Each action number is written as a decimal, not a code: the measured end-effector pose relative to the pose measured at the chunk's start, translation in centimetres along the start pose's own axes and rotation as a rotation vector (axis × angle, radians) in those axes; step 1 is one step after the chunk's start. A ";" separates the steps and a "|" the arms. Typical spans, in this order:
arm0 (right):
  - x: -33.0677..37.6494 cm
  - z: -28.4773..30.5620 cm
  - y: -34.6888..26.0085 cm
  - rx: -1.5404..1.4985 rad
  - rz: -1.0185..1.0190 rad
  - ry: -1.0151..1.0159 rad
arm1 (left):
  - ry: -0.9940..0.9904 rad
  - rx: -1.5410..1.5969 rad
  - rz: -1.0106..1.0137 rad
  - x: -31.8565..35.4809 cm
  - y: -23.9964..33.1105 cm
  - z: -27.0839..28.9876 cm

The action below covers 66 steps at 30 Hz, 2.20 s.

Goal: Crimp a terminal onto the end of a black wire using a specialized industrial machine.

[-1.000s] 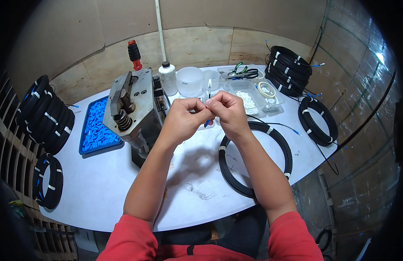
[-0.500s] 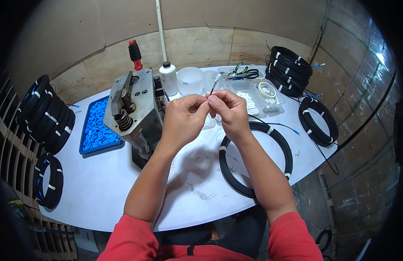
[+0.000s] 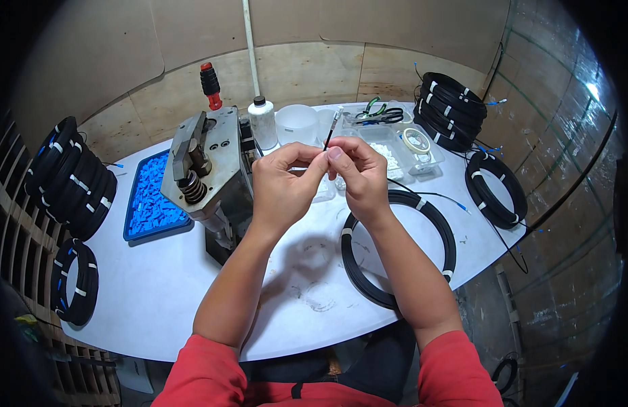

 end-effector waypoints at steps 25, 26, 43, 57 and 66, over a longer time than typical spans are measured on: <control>0.4 -0.8 2.4 -0.063 -0.379 -0.180 | -0.124 0.181 0.120 -1.0 -2.2 0.8; 0.4 -0.9 2.4 -0.075 -0.405 -0.168 | -0.131 0.176 0.119 -1.1 -2.3 0.9; 0.3 -1.4 1.9 0.023 -0.179 -0.229 | -0.048 0.214 0.121 -0.7 -2.3 0.0; 0.8 -1.0 2.5 -0.068 -0.424 -0.107 | -0.133 0.349 0.305 -0.5 -3.4 -0.8; 0.8 -1.0 2.2 -0.003 -0.381 -0.111 | -0.253 0.584 0.398 -0.3 -4.5 -1.6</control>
Point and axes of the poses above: each hand's wrist, its own x-axis away from the middle knuckle, its own z-axis out of the back of the hand, y = z × x, the point moved 7 cm from there along -x, towards the middle knuckle, and after that the axes turned 14 degrees about -x, right-handed, at the moved point
